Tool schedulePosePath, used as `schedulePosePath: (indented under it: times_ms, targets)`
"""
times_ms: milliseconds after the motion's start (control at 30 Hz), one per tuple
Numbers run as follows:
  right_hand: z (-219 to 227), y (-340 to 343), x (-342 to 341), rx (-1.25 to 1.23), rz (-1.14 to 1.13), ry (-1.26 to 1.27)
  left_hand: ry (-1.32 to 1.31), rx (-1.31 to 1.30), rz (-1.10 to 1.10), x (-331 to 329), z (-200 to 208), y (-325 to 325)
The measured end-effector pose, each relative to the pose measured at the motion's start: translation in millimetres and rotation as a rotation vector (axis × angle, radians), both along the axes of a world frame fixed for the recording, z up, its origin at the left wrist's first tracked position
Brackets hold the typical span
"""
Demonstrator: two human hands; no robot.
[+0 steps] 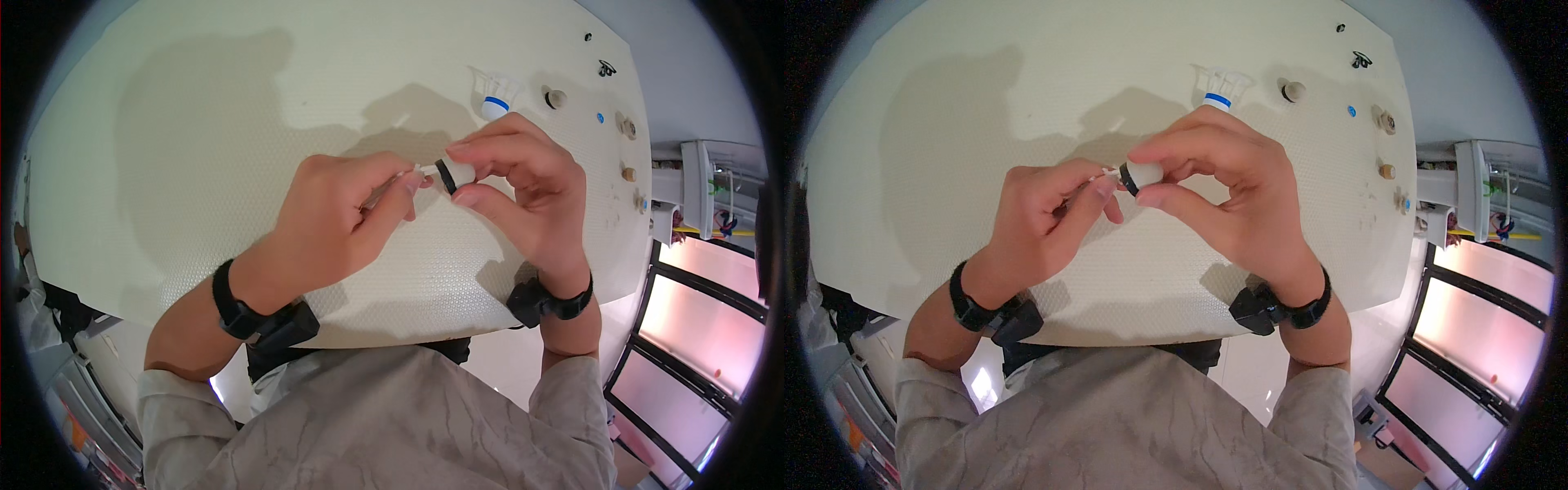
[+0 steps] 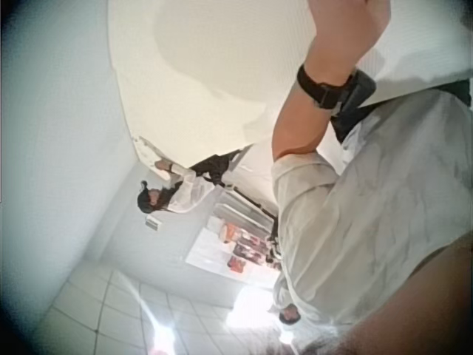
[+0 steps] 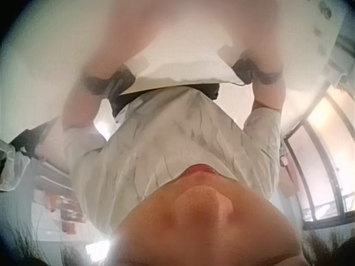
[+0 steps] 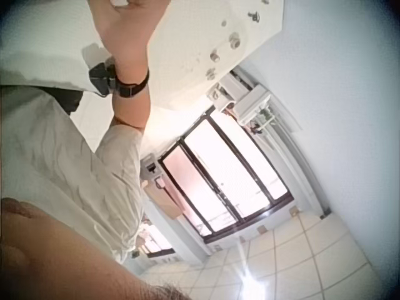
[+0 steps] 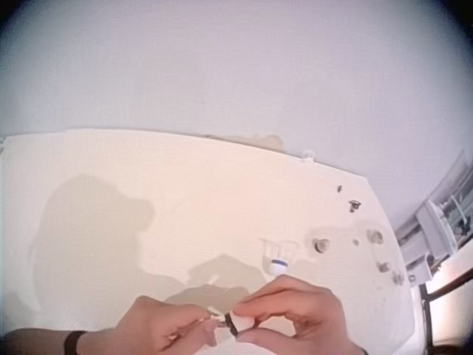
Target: The recorder is assembling badminton shuttlecocks by inserting feathers into a plastic base frame and attaching the cork tip.
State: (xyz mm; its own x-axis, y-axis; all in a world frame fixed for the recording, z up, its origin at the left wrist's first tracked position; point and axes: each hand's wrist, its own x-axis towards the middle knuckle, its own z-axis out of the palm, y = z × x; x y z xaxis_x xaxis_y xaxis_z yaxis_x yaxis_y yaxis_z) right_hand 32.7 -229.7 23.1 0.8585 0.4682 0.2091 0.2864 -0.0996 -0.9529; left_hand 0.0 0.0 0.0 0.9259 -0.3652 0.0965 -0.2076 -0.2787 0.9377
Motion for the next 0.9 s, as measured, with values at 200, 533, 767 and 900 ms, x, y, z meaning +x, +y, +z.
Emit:
schedulePosePath:
  times_ms: [200,533,767,900]
  targets:
    - [-3.2,10.6,-7.5,-0.224,0.061,-0.488,-0.214,0.047,0.083,-1.4,-10.0,-2.5]
    - [-12.1,2.5,1.9,0.043,-0.024,0.279,-0.131,-0.049,-0.071,-0.4,-5.8,0.3]
    - [-6.0,0.3,4.7,0.144,0.039,0.311,-0.027,-0.07,-0.081,0.8,2.2,2.1]
    - [-4.0,-4.7,2.5,0.07,0.026,0.161,0.02,-0.104,-0.048,0.3,-0.3,0.7]
